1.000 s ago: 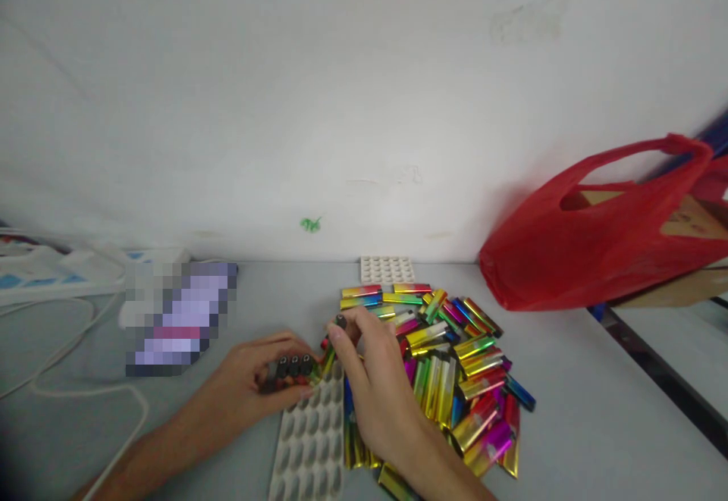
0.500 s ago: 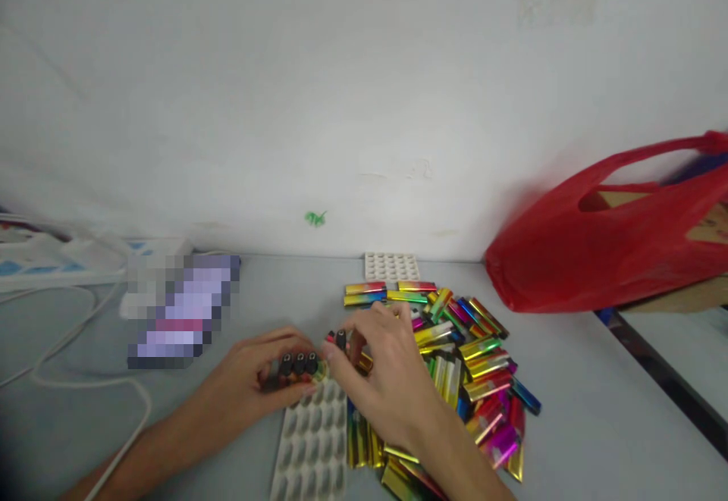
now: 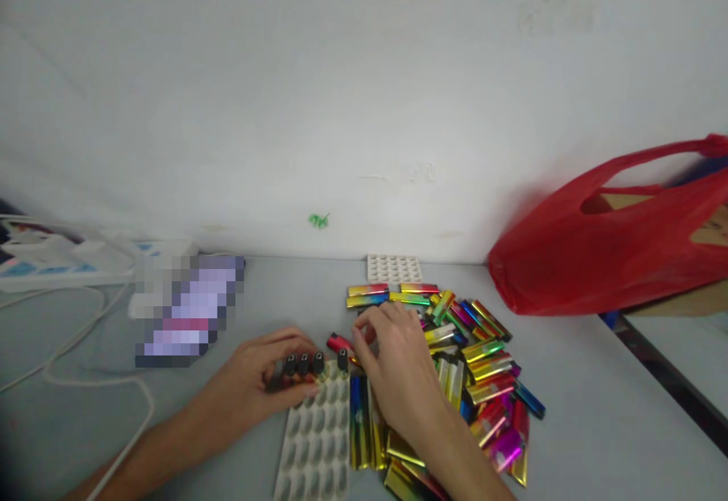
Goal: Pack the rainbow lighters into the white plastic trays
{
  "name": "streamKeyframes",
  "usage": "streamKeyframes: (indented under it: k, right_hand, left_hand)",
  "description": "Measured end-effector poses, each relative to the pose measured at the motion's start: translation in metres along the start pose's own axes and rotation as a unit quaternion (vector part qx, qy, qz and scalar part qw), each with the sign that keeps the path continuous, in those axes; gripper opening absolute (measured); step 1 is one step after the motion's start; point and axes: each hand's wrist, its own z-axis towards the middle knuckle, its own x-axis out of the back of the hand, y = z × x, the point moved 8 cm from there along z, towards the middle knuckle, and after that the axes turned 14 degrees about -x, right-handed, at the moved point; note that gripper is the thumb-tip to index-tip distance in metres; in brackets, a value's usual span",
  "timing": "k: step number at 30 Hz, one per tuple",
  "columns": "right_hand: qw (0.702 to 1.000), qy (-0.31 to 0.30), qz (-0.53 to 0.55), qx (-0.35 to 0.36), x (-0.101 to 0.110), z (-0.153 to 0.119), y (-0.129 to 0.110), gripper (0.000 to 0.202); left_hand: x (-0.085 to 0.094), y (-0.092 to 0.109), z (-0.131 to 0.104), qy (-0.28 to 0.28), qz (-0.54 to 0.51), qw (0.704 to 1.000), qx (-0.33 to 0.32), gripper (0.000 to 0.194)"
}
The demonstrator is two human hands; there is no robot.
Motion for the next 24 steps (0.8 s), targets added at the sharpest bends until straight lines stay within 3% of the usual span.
streamKeyframes:
  k: [6, 15, 20, 24]
  right_hand:
    - [0.995, -0.086, -0.055, 0.001, -0.015, -0.001, 0.001, 0.009]
    - [0.994, -0.047, -0.102, 0.018, -0.016, -0.006, 0.003, 0.011]
    - [0.999, 0.004, 0.036, 0.003, -0.005, -0.008, -0.001, 0.023]
    - [0.976, -0.007, 0.204, -0.080, 0.000, -0.006, 0.009, 0.025]
  left_hand:
    - [0.001, 0.001, 0.001, -0.008, 0.007, 1.000, 0.010, 0.009]
    - [0.002, -0.001, 0.000, -0.008, 0.031, 0.999, 0.018, 0.014]
    - [0.002, -0.002, -0.002, -0.004, 0.023, 1.000, 0.005, 0.013]
    - [0.001, -0.003, -0.001, -0.006, 0.025, 1.000, 0.011, 0.014]
